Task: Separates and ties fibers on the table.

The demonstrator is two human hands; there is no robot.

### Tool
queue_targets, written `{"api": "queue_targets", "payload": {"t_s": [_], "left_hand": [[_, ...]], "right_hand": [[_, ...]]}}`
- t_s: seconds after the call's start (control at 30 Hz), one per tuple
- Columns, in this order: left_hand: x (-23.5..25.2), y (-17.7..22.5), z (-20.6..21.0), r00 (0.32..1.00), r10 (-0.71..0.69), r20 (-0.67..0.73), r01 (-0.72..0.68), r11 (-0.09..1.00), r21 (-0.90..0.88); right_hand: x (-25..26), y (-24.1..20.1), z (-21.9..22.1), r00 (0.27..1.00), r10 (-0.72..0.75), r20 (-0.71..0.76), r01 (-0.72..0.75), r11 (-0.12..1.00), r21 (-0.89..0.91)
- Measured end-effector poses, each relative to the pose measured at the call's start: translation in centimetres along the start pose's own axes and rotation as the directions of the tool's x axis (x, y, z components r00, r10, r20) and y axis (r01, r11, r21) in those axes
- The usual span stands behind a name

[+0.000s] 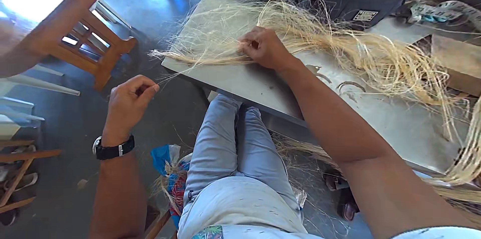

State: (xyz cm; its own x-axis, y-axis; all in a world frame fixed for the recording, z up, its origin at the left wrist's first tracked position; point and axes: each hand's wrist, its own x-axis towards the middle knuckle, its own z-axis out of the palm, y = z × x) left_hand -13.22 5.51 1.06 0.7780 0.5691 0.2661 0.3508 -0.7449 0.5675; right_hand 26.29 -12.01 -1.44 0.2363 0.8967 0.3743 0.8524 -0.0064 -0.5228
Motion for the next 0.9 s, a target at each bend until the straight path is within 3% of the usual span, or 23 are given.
{"api": "queue_targets", "payload": {"t_s": [0.17,0.43,0.7,0.9], "left_hand": [[-0.7,-0.7,0.5,0.992,-0.02,-0.121,0.008,0.996,-0.094],[-0.8,0.0,1.2,0.977,-0.008,-0.212,-0.1,0.866,-0.491],[-0.5,0.9,1.7,0.994,0.066,-0.089,-0.103,0.842,-0.529],[-0.3,0.0,2.2,0.98,-0.031,-0.196,-0.11,0.737,-0.667]], "right_hand": [[-0.3,0.1,-0.5,0.998,0.026,0.062,-0.036,0.987,0.158],[-0.2,0.5,-0.6,0.994,0.109,0.015,-0.109,0.97,0.218],[-0.1,0.5,-1.2,0.903,0.406,-0.142,-0.296,0.826,0.481],[-0.1,0.8,-1.2,0.88,0.452,-0.145,-0.322,0.793,0.516]]}}
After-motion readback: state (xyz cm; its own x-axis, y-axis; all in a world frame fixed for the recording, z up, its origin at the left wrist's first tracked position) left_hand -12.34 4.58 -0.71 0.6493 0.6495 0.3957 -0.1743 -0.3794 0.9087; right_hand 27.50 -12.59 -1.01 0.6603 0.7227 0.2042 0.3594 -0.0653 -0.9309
